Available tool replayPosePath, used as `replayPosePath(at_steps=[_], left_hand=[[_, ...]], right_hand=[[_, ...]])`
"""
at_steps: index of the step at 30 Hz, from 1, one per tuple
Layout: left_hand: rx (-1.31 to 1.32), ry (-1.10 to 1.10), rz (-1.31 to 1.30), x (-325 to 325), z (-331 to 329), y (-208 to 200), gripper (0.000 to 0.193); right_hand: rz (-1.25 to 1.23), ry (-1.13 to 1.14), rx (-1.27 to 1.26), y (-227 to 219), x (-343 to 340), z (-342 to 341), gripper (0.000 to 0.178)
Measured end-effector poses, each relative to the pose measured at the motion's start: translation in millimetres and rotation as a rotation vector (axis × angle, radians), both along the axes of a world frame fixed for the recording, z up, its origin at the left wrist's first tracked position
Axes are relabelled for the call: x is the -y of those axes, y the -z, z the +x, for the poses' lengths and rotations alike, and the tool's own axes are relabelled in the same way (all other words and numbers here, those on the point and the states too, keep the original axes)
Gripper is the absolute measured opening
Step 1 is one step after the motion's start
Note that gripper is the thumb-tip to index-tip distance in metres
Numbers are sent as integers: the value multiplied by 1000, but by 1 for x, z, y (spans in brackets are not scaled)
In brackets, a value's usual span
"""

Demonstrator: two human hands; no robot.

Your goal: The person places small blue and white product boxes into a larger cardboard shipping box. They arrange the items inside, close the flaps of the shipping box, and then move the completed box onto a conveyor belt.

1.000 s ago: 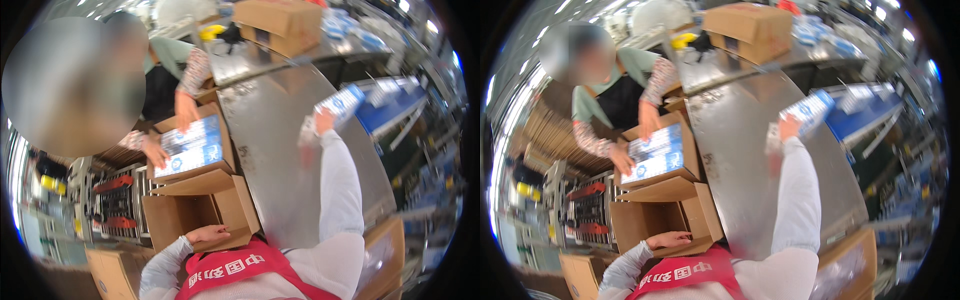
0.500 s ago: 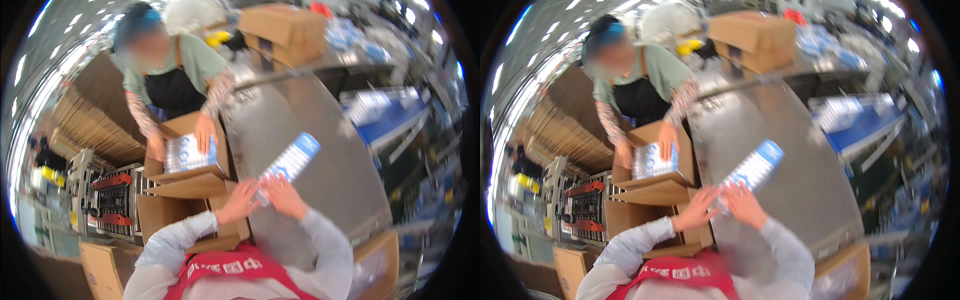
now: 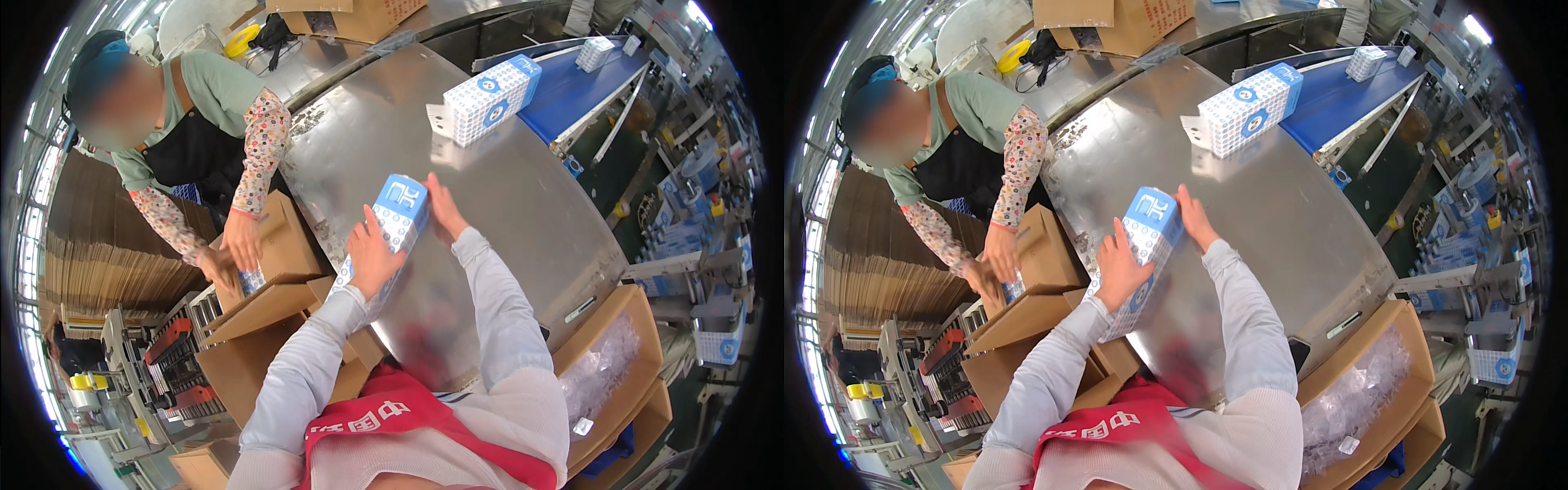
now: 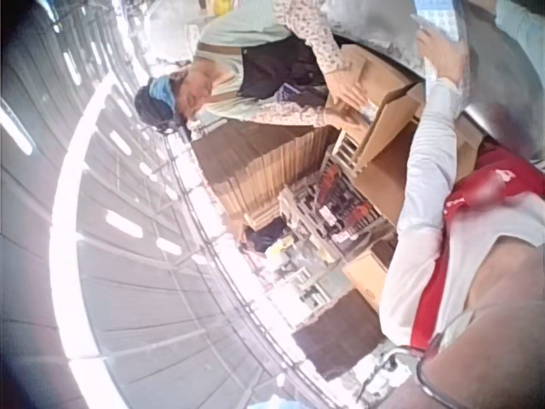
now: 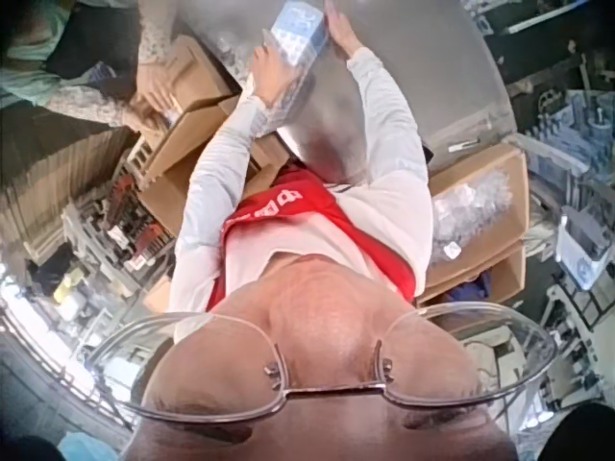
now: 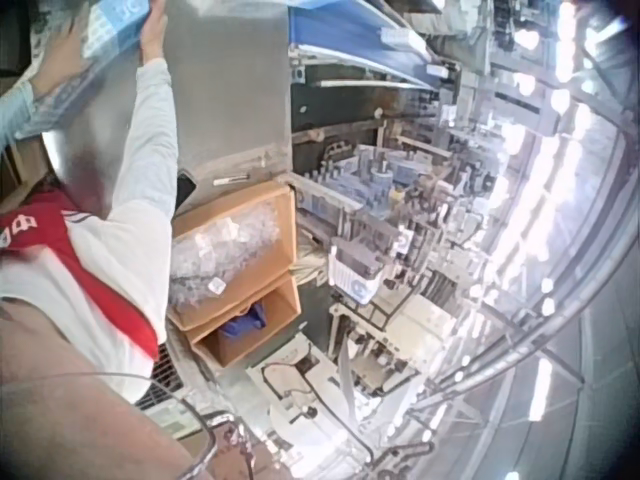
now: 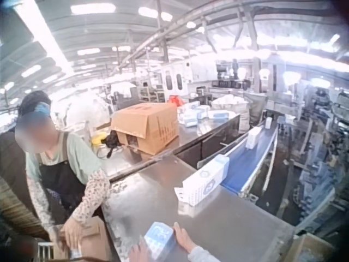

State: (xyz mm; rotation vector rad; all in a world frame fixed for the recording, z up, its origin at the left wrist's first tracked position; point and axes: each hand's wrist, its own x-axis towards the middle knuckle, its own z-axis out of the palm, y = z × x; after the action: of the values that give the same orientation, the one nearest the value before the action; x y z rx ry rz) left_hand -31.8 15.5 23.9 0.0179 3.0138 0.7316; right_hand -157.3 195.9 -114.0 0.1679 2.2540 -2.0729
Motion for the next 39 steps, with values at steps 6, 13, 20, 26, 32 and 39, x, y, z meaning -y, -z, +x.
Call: replayPosePath(at_steps=[6, 13, 20, 26, 32, 39], left_hand=[[-264, 110, 391, 67, 50, -39, 112], [-168, 5, 605, 108, 106, -96, 98], [-52, -90, 690, 130, 146, -149, 102], [-22, -226, 617, 228, 234, -153, 98], [138, 6, -105, 273, 287, -58, 83], [335, 174, -170, 274, 309, 93, 87]], right_hand=[[657, -223, -497, -80, -37, -33, 45], [1846, -268, -457, -123, -79, -164, 143], [1125, -469, -764, -132, 71, -107, 139], [1122, -672, -119, -140, 14, -58, 138], [-459, -616, 584, -180, 125, 42, 74], [546, -1231, -924, -199, 311, 209, 95]])
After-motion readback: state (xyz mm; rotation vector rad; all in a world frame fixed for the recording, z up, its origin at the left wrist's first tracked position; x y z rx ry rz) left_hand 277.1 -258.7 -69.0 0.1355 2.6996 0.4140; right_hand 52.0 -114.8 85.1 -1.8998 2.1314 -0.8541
